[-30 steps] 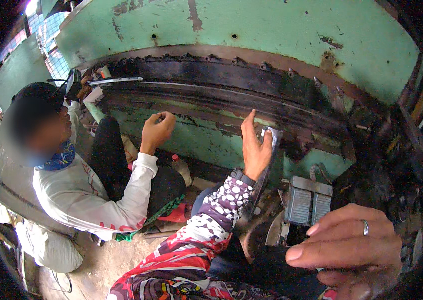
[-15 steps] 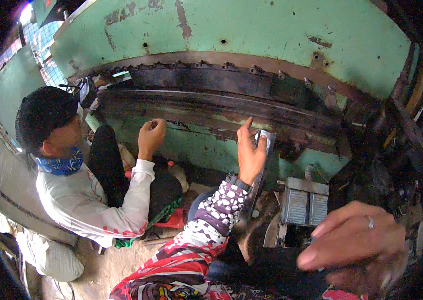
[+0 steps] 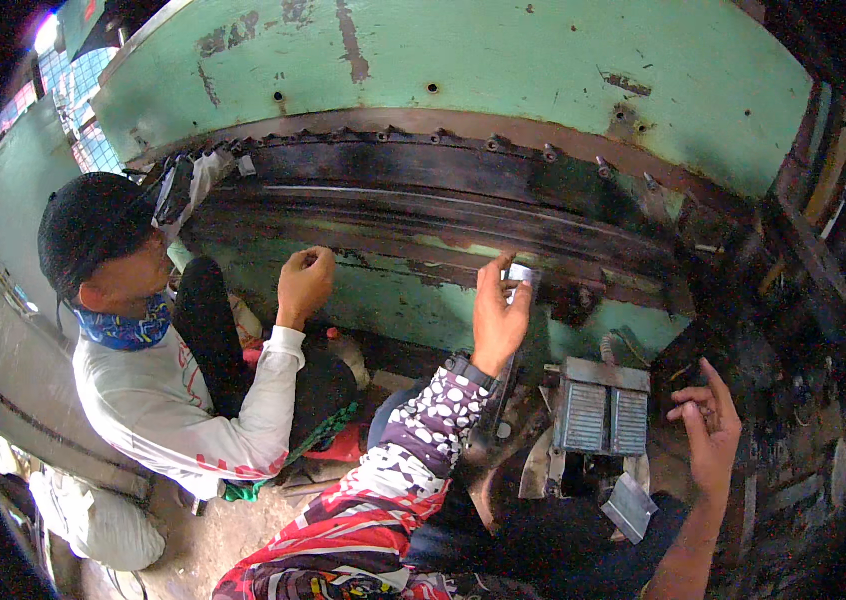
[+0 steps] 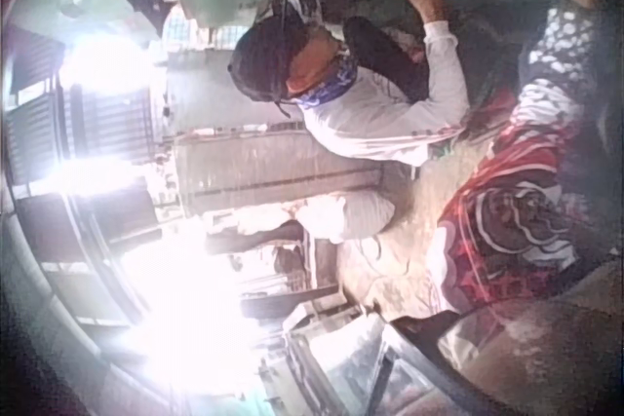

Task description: The person positions a long metal bar against a curved machine surface, then handles a smaller metal piece, aligning and adjusting both parts by hand. The person repeatedly checks fit and orientation without using tools.

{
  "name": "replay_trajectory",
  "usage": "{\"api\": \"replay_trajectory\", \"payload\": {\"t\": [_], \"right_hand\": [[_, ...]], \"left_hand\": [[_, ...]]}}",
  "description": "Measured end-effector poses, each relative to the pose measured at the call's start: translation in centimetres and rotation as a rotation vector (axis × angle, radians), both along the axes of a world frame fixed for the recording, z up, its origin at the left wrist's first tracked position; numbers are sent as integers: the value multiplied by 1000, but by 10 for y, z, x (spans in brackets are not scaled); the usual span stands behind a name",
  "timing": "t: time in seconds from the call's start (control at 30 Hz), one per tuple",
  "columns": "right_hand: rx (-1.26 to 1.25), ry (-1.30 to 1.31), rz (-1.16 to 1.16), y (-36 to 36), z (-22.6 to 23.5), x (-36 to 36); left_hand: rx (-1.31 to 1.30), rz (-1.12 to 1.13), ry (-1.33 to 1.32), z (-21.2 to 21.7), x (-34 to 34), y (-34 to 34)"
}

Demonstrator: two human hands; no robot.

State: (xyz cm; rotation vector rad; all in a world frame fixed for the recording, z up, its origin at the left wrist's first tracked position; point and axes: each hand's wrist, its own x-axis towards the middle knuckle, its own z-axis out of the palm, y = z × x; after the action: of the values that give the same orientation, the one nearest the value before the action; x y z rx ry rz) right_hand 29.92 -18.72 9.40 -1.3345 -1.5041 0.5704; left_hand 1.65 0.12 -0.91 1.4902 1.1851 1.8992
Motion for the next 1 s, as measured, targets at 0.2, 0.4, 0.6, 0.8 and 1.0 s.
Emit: {"api": "replay_trajectory", "payload": {"t": [0.2, 0.4, 0.6, 0.8, 1.0], "right_hand": [[-9, -7, -200, 36, -101, 97], [34, 112, -295, 47, -162, 147], [79, -131, -320, 49, -171, 158], [83, -196, -303, 51, -155, 132], [52, -132, -295, 53, -144, 121]], "left_hand": [[-59, -36, 79, 15, 2, -7], [-18, -32, 91, 22, 2, -7], [-58, -115, 33, 37, 4, -10], [-98, -152, 25, 48, 9, -12], [-64, -153, 42, 54, 7, -14]]}}
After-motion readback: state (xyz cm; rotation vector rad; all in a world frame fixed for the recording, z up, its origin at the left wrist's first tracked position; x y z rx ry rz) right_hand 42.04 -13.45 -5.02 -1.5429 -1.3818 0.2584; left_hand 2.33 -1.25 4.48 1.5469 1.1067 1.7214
